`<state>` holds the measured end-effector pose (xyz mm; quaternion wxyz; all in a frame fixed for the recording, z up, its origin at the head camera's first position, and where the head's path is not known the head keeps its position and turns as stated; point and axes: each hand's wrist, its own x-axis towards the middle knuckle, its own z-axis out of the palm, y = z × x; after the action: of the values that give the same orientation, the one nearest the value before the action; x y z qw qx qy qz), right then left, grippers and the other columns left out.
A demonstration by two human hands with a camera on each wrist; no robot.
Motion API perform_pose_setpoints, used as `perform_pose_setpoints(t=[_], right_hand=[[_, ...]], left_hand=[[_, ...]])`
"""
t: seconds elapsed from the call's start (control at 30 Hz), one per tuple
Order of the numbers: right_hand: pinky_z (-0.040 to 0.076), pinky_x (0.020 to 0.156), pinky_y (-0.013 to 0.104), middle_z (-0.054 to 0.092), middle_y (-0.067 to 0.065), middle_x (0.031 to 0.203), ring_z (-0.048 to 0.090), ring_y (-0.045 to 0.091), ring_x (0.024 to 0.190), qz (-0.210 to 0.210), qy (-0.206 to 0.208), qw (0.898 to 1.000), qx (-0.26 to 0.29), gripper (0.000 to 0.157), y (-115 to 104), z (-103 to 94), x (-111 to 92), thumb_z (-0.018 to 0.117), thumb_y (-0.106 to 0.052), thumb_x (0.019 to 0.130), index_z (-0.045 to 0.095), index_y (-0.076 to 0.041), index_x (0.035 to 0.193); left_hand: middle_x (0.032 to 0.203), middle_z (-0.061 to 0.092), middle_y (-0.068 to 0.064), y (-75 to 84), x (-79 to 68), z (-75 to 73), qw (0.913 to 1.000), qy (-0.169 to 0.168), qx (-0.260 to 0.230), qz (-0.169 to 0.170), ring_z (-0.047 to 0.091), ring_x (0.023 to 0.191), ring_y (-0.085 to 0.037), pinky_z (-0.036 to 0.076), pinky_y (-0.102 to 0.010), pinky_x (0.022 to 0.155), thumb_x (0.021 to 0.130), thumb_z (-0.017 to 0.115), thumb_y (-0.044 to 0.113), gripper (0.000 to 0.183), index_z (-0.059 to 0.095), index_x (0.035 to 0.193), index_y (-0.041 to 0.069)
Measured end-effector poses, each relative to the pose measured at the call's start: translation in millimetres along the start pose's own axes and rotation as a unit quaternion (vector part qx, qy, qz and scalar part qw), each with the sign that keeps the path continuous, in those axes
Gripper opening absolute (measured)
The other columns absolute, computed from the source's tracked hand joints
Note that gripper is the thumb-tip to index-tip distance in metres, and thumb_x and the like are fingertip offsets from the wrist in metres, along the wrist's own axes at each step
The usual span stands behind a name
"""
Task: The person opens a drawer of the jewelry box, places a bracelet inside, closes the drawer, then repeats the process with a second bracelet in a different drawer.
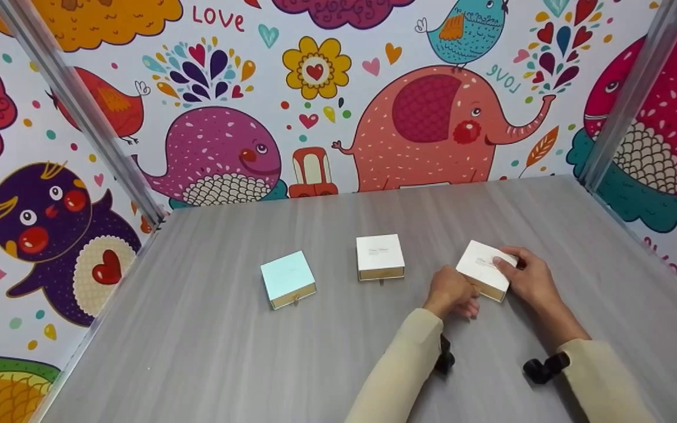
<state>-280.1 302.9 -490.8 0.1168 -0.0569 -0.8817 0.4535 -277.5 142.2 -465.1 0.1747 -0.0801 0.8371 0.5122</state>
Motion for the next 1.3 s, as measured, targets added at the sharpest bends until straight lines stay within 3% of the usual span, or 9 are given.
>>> perform_pose_setpoints(t=[0.23, 0.37, 0.5, 0.63, 0.8, 0.93, 1.03, 1.13, 1.3], right_hand=[[0.039, 0.072, 0.013, 0.064, 0.026, 0.117, 0.052, 0.018, 0.092, 0.005, 0.001, 1.0, -0.013, 0.043, 1, 2.7, -2, 0.063, -0.025, 0.099, 0.06, 0.003, 0.131], [0.039, 0.073, 0.014, 0.064, 0.025, 0.116, 0.053, 0.021, 0.094, 0.008, -0.004, 1.0, -0.012, 0.043, -1, 4.0, -3, 0.063, -0.025, 0.099, 0.06, 0.003, 0.131], [0.039, 0.074, 0.017, 0.063, 0.024, 0.115, 0.053, 0.024, 0.097, 0.013, -0.009, 1.0, -0.016, 0.045, -3, 3.3, -3, 0.064, -0.027, 0.098, 0.059, 0.003, 0.131], [0.039, 0.072, 0.017, 0.062, 0.023, 0.113, 0.052, 0.018, 0.092, 0.018, -0.009, 1.0, -0.009, 0.046, -4, 2.6, -2, 0.065, -0.027, 0.098, 0.059, 0.004, 0.131], [0.04, 0.073, 0.014, 0.062, 0.025, 0.121, 0.052, 0.013, 0.091, 0.027, -0.022, 0.999, -0.003, 0.05, -1, 3.1, -1, 0.064, -0.031, 0.098, 0.057, 0.003, 0.134], [0.04, 0.076, 0.018, 0.06, 0.024, 0.123, 0.052, 0.022, 0.1, 0.041, -0.031, 0.999, -0.008, 0.052, -1, 1.2, 0, 0.063, -0.034, 0.098, 0.057, 0.002, 0.135], [0.04, 0.08, 0.022, 0.059, 0.024, 0.126, 0.051, 0.025, 0.105, 0.054, -0.035, 0.998, -0.004, 0.054, -3, -0.4, 0, 0.063, -0.035, 0.098, 0.056, 0.003, 0.136], [0.04, 0.089, 0.029, 0.056, 0.025, 0.133, 0.051, 0.029, 0.114, 0.07, -0.036, 0.997, 0.003, 0.057, -7, -1.6, -1, 0.061, -0.038, 0.098, 0.054, 0.002, 0.138], [0.04, 0.107, 0.047, 0.051, 0.026, 0.143, 0.047, 0.037, 0.13, 0.078, -0.029, 0.996, 0.006, 0.059, -17, -5.7, -3, 0.058, -0.041, 0.099, 0.051, 0.001, 0.141]], left_hand=[[0.051, 0.066, -0.012, -5.4, -3.1, -4.1, 0.9998, -0.01, -0.015, -0.005, 0.07, 0.05, -0.026, 0.053, -0.03, 0.041, 0.085, 0.077, 0.007, 0.025, 0.067, 0.064, -0.001], [0.05, 0.064, -0.012, -11.2, -5.2, -11.3, 0.9988, -0.026, -0.04, 0.008, 0.057, 0.04, -0.018, 0.048, -0.028, 0.036, 0.084, 0.078, 0.004, 0.023, 0.067, 0.064, 0.0], [0.05, 0.063, -0.012, -13.9, -9.1, -17.9, 0.9975, -0.043, -0.055, 0.012, 0.054, 0.038, -0.017, 0.045, -0.026, 0.034, 0.08, 0.08, 0.0, 0.023, 0.067, 0.061, -0.002], [0.053, 0.067, -0.014, -15.3, -12.1, -25.2, 0.9981, -0.052, -0.032, 0.01, 0.055, 0.039, -0.017, 0.045, -0.025, 0.034, 0.08, 0.079, -0.002, 0.023, 0.068, 0.06, -0.003], [0.06, 0.072, -0.015, -19.9, -12.7, -42.4, 0.9971, -0.054, 0.049, 0.021, 0.054, 0.038, -0.013, 0.049, -0.024, 0.038, 0.084, 0.078, 0.005, 0.025, 0.071, 0.061, -0.003], [0.054, 0.067, -0.005, -22.8, -15.7, -60.8, 0.9877, -0.026, 0.13, 0.084, 0.055, 0.042, -0.009, 0.054, -0.024, 0.05, 0.087, 0.075, 0.012, 0.024, 0.073, 0.065, 0.001], [0.052, 0.064, -0.006, -23.8, -16.5, -77.8, 0.9838, -0.001, 0.132, 0.121, 0.056, 0.042, -0.009, 0.054, -0.024, 0.05, 0.088, 0.072, 0.011, 0.022, 0.074, 0.071, -0.002], [0.047, 0.06, -0.006, -25.8, -15.7, -94.9, 0.989, 0.008, 0.089, 0.118, 0.055, 0.037, -0.011, 0.052, -0.026, 0.041, 0.09, 0.066, 0.005, 0.021, 0.074, 0.074, -0.008], [0.046, 0.061, -0.008, -33.5, -14.7, -123.4, 0.9844, 0.067, 0.097, 0.13, 0.061, 0.037, -0.018, 0.047, -0.023, 0.036, 0.087, 0.062, 0.004, 0.024, 0.072, 0.067, -0.004]])
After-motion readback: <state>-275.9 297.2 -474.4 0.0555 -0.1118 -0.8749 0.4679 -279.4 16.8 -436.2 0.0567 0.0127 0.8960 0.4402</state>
